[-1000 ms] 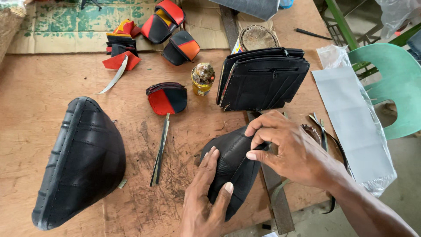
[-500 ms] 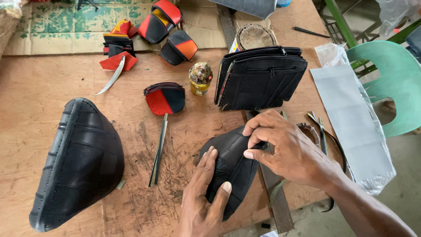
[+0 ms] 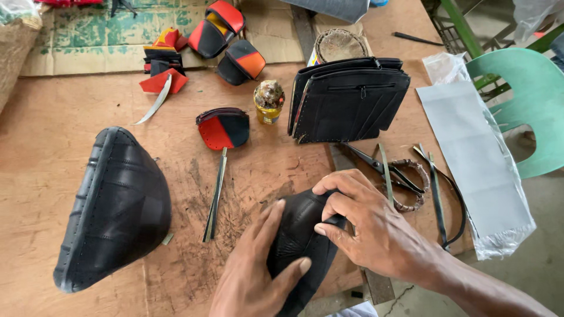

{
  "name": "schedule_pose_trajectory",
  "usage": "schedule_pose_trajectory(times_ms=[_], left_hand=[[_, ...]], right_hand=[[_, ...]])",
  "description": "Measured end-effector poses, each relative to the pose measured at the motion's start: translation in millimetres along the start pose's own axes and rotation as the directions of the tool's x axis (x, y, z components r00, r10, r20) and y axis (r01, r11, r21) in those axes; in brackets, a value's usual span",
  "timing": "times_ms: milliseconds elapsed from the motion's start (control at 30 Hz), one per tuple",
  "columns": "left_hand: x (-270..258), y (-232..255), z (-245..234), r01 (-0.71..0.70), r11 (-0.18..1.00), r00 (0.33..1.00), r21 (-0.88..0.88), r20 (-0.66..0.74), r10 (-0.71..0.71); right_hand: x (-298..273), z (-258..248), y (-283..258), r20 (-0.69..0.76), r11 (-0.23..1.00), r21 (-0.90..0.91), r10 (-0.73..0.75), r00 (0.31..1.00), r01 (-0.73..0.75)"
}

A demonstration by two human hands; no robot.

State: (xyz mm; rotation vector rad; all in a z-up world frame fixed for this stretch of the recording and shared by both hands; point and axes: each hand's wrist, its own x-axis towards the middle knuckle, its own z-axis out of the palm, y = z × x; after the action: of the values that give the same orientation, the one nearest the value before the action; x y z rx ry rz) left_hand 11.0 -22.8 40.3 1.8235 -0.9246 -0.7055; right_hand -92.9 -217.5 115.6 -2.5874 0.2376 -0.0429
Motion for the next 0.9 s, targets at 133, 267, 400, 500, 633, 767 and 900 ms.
schedule_pose_trajectory(times_ms=[133, 267, 400, 500, 633, 767, 900], left_hand=[[22, 9, 5, -0.010, 1.000, 1.000, -0.009, 0.015, 0.011], [32, 18, 5, -0.053, 0.996, 0.999, -0.072, -0.011, 0.052], [34, 22, 4, 0.016, 0.993, 1.000, -0.115, -0.001, -0.016], [36, 26, 4, 0.145, 0.985, 0.989, -0.096, 0.040, -0.142], [35, 26, 5, 0.119, 0.989, 0.993, -0.088, 0.005, -0.119], [35, 25, 5, 0.119, 0.990, 0.993, -0.073, -0.002, -0.119], [35, 23, 5, 0.097, 0.993, 0.995, -0.074, 0.001, -0.097]], right_hand=[[3, 2, 0, 0.025, 0.996, 0.023, 0.086, 0.996, -0.086], [11, -17, 11, 0.031, 1.000, -0.006, -0.007, 1.000, 0.007], [21, -37, 20, 0.107, 0.985, 0.041, 0.160, 0.981, -0.165], [31, -42, 17, 0.150, 0.964, 0.032, 0.255, 0.955, -0.263], [35, -44, 14, 0.148, 0.976, 0.068, 0.193, 0.970, -0.205], [35, -45, 16, 0.175, 0.970, 0.055, 0.223, 0.959, -0.236], [37, -44, 16, 0.175, 0.970, 0.051, 0.227, 0.958, -0.239]])
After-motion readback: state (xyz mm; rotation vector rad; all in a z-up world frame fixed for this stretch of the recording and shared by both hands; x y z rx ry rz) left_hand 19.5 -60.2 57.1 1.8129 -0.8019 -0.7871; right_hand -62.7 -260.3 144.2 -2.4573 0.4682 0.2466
